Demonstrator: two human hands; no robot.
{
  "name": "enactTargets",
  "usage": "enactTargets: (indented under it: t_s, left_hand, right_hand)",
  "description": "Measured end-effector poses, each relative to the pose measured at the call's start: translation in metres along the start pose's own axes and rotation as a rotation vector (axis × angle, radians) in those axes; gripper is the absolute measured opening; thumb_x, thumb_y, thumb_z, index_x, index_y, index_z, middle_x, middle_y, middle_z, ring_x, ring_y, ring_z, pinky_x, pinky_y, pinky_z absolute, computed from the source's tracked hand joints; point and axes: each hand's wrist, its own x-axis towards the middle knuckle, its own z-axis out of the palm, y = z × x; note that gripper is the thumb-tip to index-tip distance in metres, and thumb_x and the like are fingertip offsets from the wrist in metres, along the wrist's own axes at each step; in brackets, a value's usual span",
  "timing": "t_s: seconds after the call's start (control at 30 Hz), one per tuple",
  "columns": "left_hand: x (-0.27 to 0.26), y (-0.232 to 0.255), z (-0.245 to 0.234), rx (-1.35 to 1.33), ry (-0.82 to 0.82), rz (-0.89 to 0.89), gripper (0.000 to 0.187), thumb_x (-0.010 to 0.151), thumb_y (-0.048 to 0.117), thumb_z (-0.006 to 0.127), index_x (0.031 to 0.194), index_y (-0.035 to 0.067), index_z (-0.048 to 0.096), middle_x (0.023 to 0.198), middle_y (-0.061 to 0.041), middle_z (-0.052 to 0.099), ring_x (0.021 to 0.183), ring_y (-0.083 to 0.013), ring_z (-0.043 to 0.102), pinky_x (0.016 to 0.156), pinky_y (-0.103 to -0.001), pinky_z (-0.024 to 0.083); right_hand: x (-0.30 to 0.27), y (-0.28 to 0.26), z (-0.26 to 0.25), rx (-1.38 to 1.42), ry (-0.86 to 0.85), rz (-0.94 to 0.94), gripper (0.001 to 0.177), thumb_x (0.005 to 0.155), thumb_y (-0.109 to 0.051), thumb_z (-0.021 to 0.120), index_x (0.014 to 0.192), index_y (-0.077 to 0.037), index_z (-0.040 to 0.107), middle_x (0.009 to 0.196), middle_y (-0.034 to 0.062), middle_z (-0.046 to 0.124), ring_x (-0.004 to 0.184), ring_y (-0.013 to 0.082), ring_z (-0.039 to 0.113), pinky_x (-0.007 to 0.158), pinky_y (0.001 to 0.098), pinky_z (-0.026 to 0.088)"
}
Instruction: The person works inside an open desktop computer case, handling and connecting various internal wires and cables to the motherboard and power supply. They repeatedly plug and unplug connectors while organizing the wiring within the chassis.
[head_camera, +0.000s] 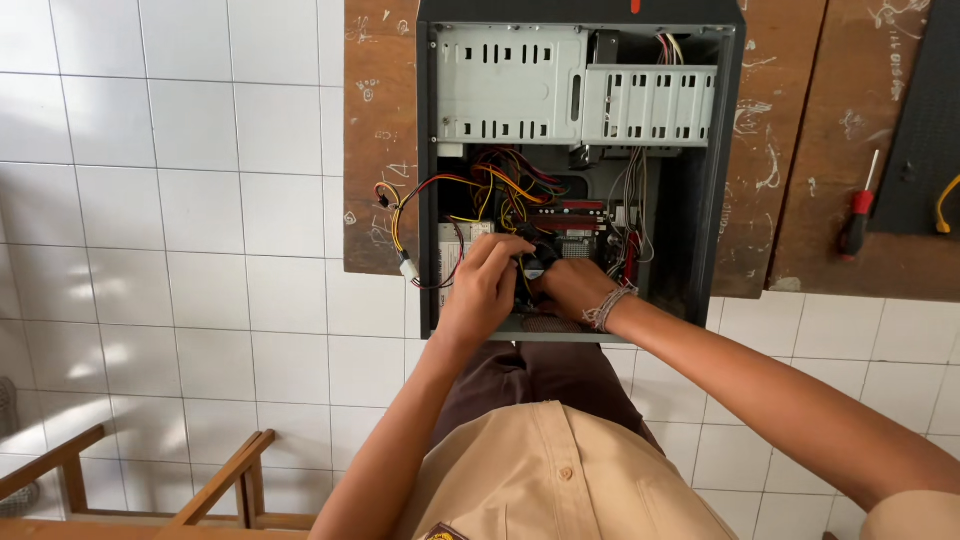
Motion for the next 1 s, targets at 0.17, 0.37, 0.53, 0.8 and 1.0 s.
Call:
enactTargets:
  t_s: [0.17, 0.37, 0.53, 0.8, 1.0]
  left_hand:
    - [0.001, 0.001, -0.001, 0.004, -0.011, -0.007, 0.034, 0.093, -0.018, 0.050, 0.107, 0.007, 0.066, 0.097, -0.008, 0.063, 0.086, -0.0307, 0.064, 0.075, -0.043, 0.059]
    - [0.001, 0.002, -0.002, -0.008, -0.022, -0.005, 0.033, 0.095, -0.017, 0.048, 0.109, 0.007, 0.065, 0.099, -0.009, 0.062, 0.088, -0.0318, 0.064, 0.076, -0.045, 0.060]
    - [0.001, 0.001, -0.001, -0.009, -0.017, 0.003, 0.033, 0.095, -0.017, 0.048, 0.110, 0.008, 0.065, 0.099, -0.009, 0.061, 0.089, -0.0333, 0.064, 0.076, -0.046, 0.060]
    - [-0.002, -0.006, 0.002, -0.004, -0.001, 0.033, 0.034, 0.093, -0.017, 0.051, 0.109, 0.009, 0.066, 0.099, -0.006, 0.063, 0.090, -0.0300, 0.065, 0.078, -0.043, 0.060]
    - [-0.003, -0.010, 0.004, -0.012, 0.016, 0.052, 0.033, 0.093, -0.015, 0.051, 0.109, 0.009, 0.067, 0.099, -0.006, 0.064, 0.089, -0.0300, 0.065, 0.079, -0.042, 0.059]
  right_hand:
    - [0.003, 0.001, 0.001, -0.012, -0.016, -0.001, 0.014, 0.077, -0.021, 0.079, 0.075, -0.007, 0.076, 0.066, 0.0114, 0.070, 0.064, 0.0296, 0.070, 0.059, 0.0394, 0.058]
    - [0.011, 0.008, 0.021, -0.011, -0.030, -0.033, 0.016, 0.078, -0.021, 0.080, 0.076, -0.005, 0.077, 0.066, 0.0131, 0.070, 0.062, 0.0283, 0.069, 0.058, 0.0390, 0.058]
    - [0.016, 0.014, 0.039, -0.080, -0.050, -0.072, 0.015, 0.077, -0.020, 0.081, 0.074, -0.007, 0.076, 0.066, 0.0124, 0.071, 0.062, 0.0275, 0.070, 0.058, 0.0387, 0.058]
    - [0.008, 0.010, 0.028, -0.289, 0.010, -0.203, 0.019, 0.079, -0.015, 0.078, 0.062, -0.011, 0.070, 0.054, 0.0047, 0.065, 0.050, 0.0161, 0.060, 0.049, 0.0291, 0.049]
    - [0.005, 0.009, 0.010, -0.168, 0.007, -0.232, 0.025, 0.079, -0.027, 0.078, 0.063, -0.010, 0.070, 0.055, 0.0083, 0.065, 0.049, 0.0205, 0.062, 0.048, 0.0322, 0.052]
